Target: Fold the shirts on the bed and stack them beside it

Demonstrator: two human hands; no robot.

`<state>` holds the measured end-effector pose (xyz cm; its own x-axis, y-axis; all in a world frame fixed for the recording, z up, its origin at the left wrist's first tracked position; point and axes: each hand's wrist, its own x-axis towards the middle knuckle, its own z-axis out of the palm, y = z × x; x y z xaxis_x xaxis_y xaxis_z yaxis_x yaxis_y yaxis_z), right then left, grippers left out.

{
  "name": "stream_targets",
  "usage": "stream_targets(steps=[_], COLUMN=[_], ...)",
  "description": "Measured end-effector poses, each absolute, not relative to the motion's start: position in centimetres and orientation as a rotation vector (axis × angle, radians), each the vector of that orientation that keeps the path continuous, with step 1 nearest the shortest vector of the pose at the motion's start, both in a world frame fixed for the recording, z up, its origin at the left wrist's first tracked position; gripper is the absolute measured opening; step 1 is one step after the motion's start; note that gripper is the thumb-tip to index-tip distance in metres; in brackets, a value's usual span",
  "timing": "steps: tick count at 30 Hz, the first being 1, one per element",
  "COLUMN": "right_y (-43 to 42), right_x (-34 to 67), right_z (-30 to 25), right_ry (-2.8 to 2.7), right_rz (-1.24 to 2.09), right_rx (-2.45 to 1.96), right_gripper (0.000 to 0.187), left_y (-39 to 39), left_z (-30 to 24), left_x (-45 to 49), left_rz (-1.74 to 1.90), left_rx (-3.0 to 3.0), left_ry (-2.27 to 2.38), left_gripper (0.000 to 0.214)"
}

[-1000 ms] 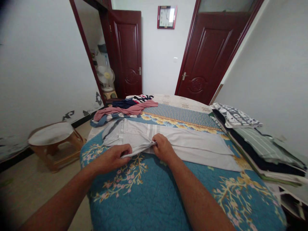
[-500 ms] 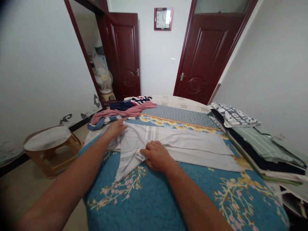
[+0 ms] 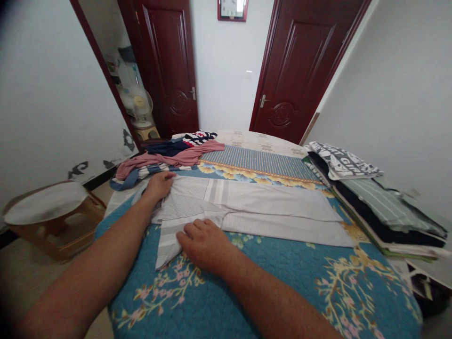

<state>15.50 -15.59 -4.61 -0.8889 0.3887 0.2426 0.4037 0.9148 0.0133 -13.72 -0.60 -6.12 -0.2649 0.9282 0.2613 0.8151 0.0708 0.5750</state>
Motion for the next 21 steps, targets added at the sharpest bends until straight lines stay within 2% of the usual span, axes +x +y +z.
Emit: stream_targets(steps=[4,7,10,13,17,19,21], right_y=[-15.3,-15.4,-14.4,-11.4,-6.5,-5.1,-4.8], right_x=[15.3,15.0,14.6,14.7,15.8,16.5,17.0], right_z=[-5.4,-5.1,-4.1,-3.3,-4.4,-5.3,-5.8], right_ry=[-2.863,-2.836,-2.657,-2.230,-1.730,-1.580,-1.507], right_rz=[-0.130,-0.037,0.245,0.547,0.740,0.883,1.082], right_rx=[-0.589,-0.637,-0.774,-1.066,-1.477,-1.534,-1.446], right_gripper=[0.012,0.011,0.015,0.023,0.027,0.032,0.045], left_y=[-0.8,-1.1,-1.3,-1.6,-2.7,-3.6,-4.5], left_z=[-6.2,-6.2,-6.3,-6.2,-5.3,-4.5,-4.0], left_x=[-13.4,-13.3,-13.2,-13.2,-12.8,-12.2,-11.3], left_rz=[0.977,0.987,0.979,0.989,1.117,1.182,1.146], left_rx=[1.839,1.885,1.935,1.945,2.046,2.096,2.114], left_ry=[2.177,2.184,2.180,2.174,2.089,1.948,1.818], left_gripper=[0.042,0.039,0.038,0.037,0.033,0.036,0.043])
